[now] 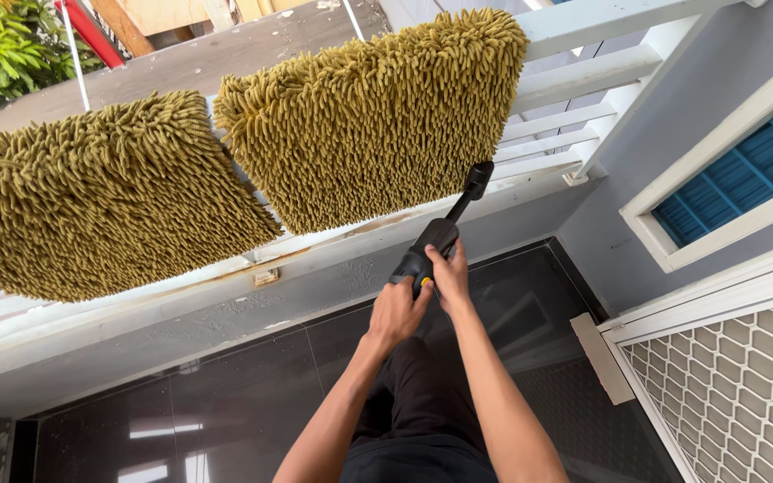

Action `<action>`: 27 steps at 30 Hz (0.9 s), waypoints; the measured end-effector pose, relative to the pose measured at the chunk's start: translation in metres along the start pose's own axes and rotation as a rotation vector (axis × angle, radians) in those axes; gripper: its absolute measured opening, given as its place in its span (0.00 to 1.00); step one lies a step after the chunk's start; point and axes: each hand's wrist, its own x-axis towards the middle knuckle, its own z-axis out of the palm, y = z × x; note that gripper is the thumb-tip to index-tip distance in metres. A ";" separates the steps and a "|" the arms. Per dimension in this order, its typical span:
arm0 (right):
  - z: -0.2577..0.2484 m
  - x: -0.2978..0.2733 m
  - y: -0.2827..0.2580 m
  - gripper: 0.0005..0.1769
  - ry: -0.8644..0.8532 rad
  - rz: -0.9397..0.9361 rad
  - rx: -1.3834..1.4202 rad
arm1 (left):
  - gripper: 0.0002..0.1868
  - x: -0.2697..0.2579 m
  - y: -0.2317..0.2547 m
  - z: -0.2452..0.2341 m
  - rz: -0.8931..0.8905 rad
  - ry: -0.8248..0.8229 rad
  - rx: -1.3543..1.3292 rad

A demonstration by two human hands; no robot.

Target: The person uses a handheld vacuum with a brush attachment to clean two green shaggy mats hanging on a balcony railing.

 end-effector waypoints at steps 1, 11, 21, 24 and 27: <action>-0.004 0.006 -0.006 0.41 0.009 0.016 -0.014 | 0.26 0.007 0.003 0.005 0.010 -0.002 0.005; 0.030 0.037 0.006 0.48 -0.023 0.099 -0.151 | 0.26 0.022 -0.015 -0.009 -0.037 0.050 0.012; 0.046 -0.019 0.034 0.45 -0.091 0.100 -0.129 | 0.24 -0.035 -0.037 -0.013 -0.093 0.074 0.024; 0.026 -0.016 0.028 0.39 -0.081 -0.079 -0.031 | 0.23 -0.027 -0.027 0.008 -0.017 0.056 0.004; -0.002 -0.003 0.006 0.32 -0.006 -0.018 -0.021 | 0.24 -0.004 -0.013 0.027 0.030 0.019 0.002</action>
